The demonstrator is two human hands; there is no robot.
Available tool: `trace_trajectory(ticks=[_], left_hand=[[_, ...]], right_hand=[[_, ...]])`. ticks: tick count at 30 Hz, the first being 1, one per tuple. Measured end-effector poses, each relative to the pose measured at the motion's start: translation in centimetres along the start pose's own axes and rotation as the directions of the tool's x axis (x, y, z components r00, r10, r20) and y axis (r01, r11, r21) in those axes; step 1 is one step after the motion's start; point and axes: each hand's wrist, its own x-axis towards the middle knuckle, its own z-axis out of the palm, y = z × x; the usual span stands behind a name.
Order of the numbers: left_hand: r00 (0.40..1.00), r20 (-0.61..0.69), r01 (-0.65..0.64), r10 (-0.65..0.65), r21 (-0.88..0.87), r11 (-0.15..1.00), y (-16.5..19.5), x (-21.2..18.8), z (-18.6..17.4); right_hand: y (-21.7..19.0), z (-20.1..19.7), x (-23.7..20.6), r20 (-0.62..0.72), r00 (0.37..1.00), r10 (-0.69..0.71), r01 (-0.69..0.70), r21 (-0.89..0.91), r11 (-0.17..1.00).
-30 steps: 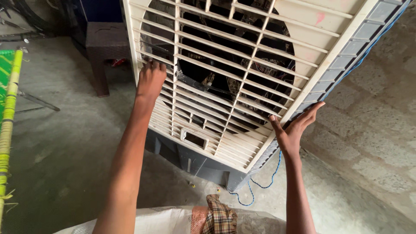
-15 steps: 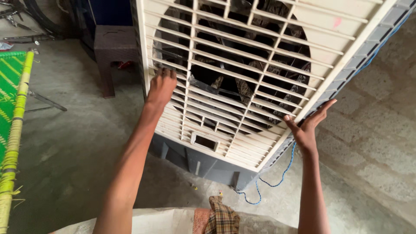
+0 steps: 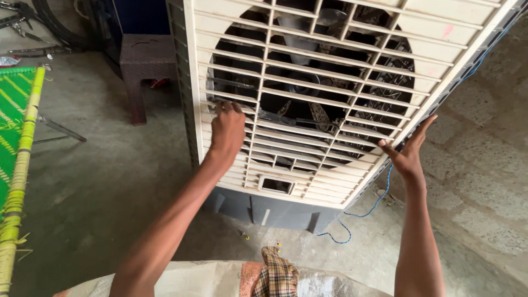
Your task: The person unties a blue cord on the side of an air cooler, removes the front grille panel and a side panel, and sets the grille aside. They reach into the interior, then reattach the side panel and front grille, pressing the clips to secure them and adjusting the panel edges.
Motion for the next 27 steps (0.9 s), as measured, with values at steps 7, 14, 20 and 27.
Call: trace_trajectory(ticks=[7, 14, 20, 27], left_hand=[[0.982, 0.189, -0.036, -0.032, 0.346, 0.938, 6.6, -2.3, -3.3], [0.974, 0.214, -0.162, 0.071, 0.444, 0.881, 9.6, -3.1, -8.0], [0.970, 0.233, -0.157, 0.068, 0.388, 0.908, 8.8, -3.3, -8.2], [0.992, 0.056, -0.122, 0.116, 0.112, 0.986, 6.9, -4.1, -7.1]], right_hand=[[-0.7, -2.5, 0.2, -0.063, 0.903, 0.425, -0.428, -0.200, 0.881], [1.1, -3.0, 0.4, -0.010, 0.920, 0.391, -0.389, 0.066, 0.919], [0.8, -1.8, 0.3, -0.037, 0.919, 0.392, -0.366, 0.285, 0.886], [-0.1, -0.9, -0.6, -0.089, 0.897, 0.434, -0.392, 0.295, 0.871]])
